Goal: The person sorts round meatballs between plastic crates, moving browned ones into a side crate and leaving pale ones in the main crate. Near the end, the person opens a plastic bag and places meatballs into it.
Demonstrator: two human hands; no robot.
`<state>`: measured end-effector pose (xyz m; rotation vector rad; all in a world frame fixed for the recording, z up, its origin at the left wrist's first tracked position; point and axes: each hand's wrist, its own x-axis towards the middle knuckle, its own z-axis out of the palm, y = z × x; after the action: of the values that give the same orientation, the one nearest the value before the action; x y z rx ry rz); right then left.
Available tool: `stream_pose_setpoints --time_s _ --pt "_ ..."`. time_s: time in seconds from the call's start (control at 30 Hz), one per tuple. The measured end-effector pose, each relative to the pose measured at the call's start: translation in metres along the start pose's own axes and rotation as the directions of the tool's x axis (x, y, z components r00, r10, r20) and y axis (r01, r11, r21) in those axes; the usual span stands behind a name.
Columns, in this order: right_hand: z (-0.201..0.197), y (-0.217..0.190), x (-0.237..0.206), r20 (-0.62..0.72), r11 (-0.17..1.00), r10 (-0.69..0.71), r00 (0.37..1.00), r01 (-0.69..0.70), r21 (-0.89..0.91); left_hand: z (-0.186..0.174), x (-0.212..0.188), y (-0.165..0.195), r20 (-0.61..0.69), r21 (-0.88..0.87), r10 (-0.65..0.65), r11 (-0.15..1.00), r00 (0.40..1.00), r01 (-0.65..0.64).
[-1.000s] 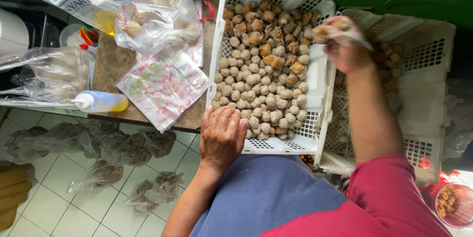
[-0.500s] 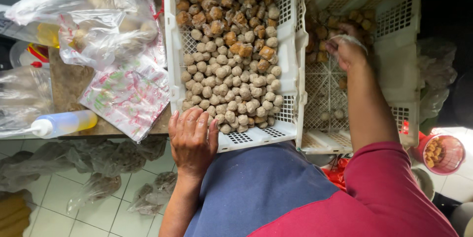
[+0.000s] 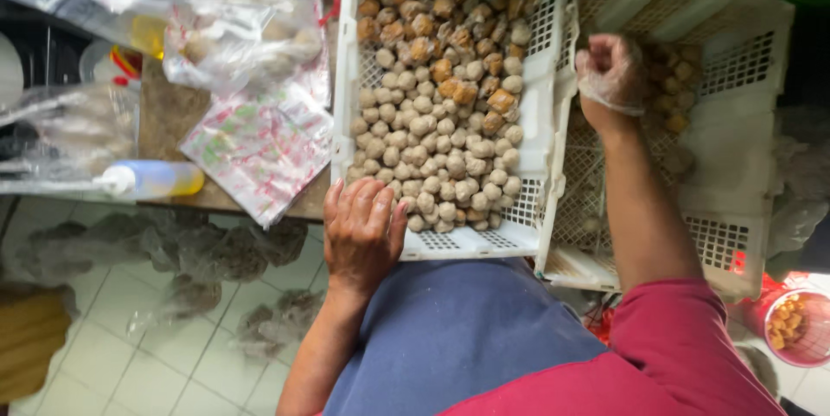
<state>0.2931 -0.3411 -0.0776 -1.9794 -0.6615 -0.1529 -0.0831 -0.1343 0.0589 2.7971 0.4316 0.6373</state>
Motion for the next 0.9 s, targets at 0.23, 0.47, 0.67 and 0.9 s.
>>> stream_pose_setpoints --time_s 0.23,0.47,0.67,0.9 --pt "0.092 -0.069 0.023 0.574 0.627 -0.548 0.609 0.753 -0.200 -0.006 -0.005 -0.006 -0.025 -0.038 0.006 0.999 1.000 -0.007" --pt "0.120 -0.122 0.023 0.798 0.577 0.074 0.598 0.627 -0.523 -0.013 -0.021 -0.029 -0.172 -0.264 0.035 0.961 0.984 -0.081" --pt "0.136 -0.097 0.016 0.710 0.914 0.125 0.693 0.198 -0.354 -0.015 -0.030 -0.047 -0.373 -0.584 -0.163 0.806 0.913 -0.095" --pt "0.158 -0.106 0.012 0.622 0.840 0.195 0.758 0.198 -0.505 -0.023 -0.028 -0.049 -0.334 -0.523 -0.086 0.845 0.939 -0.109"
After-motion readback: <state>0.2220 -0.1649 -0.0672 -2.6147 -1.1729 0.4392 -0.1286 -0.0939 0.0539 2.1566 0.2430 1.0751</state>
